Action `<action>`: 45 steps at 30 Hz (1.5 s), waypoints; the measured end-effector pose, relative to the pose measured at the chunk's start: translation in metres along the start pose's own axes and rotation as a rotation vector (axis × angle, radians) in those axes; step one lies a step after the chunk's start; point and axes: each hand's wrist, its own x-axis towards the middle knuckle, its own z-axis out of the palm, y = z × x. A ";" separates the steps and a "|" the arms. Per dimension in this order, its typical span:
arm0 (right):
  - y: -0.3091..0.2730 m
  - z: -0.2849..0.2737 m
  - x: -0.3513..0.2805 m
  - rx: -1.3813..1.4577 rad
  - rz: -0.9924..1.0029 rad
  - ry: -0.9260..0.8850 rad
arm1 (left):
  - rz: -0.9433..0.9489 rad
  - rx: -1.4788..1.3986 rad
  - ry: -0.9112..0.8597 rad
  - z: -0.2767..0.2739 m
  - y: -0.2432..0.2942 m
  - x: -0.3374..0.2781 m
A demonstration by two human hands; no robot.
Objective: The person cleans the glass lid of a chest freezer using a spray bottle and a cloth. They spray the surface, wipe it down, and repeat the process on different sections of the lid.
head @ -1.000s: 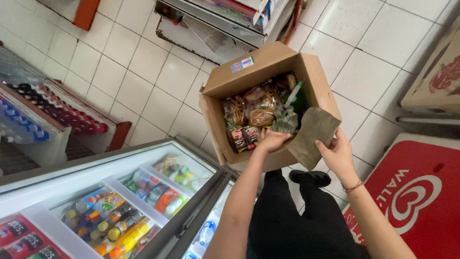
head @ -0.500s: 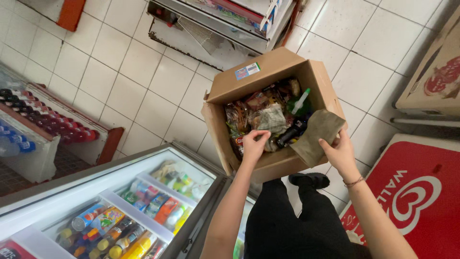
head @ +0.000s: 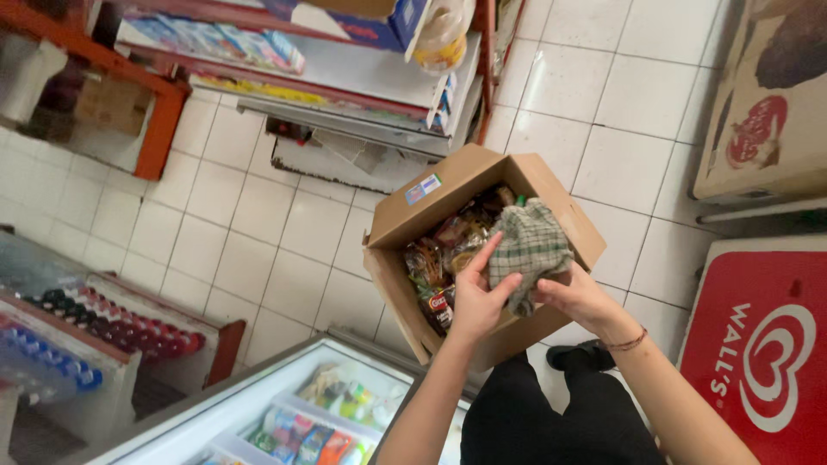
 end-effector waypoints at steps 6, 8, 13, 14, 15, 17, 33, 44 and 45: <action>-0.029 -0.027 -0.041 -0.014 -0.246 0.230 | 0.169 0.862 -0.098 0.055 0.034 0.015; -0.035 -0.045 -0.058 0.079 -0.291 0.218 | 0.353 0.865 -0.194 0.071 0.031 0.026; -0.055 -0.070 -0.103 -0.229 -0.605 0.428 | 0.075 0.481 -0.526 0.117 -0.017 0.043; -0.062 -0.074 -0.113 -0.283 -0.746 0.449 | -0.133 0.332 -0.574 0.128 -0.032 0.041; -0.069 -0.077 -0.122 -0.272 -0.720 0.545 | -0.345 0.187 -0.614 0.140 -0.045 0.040; -0.082 -0.084 -0.143 -0.245 -0.658 0.732 | -0.285 0.162 -0.676 0.167 -0.068 0.036; -0.071 -0.218 -0.328 0.296 -1.062 1.386 | -0.339 0.103 -1.023 0.430 -0.174 -0.062; 0.016 -0.322 -0.453 0.260 -0.820 1.678 | 0.429 0.690 -0.749 0.540 -0.354 0.053; 0.021 -0.324 -0.457 0.257 -0.807 1.672 | 0.429 0.702 -0.743 0.547 -0.369 0.065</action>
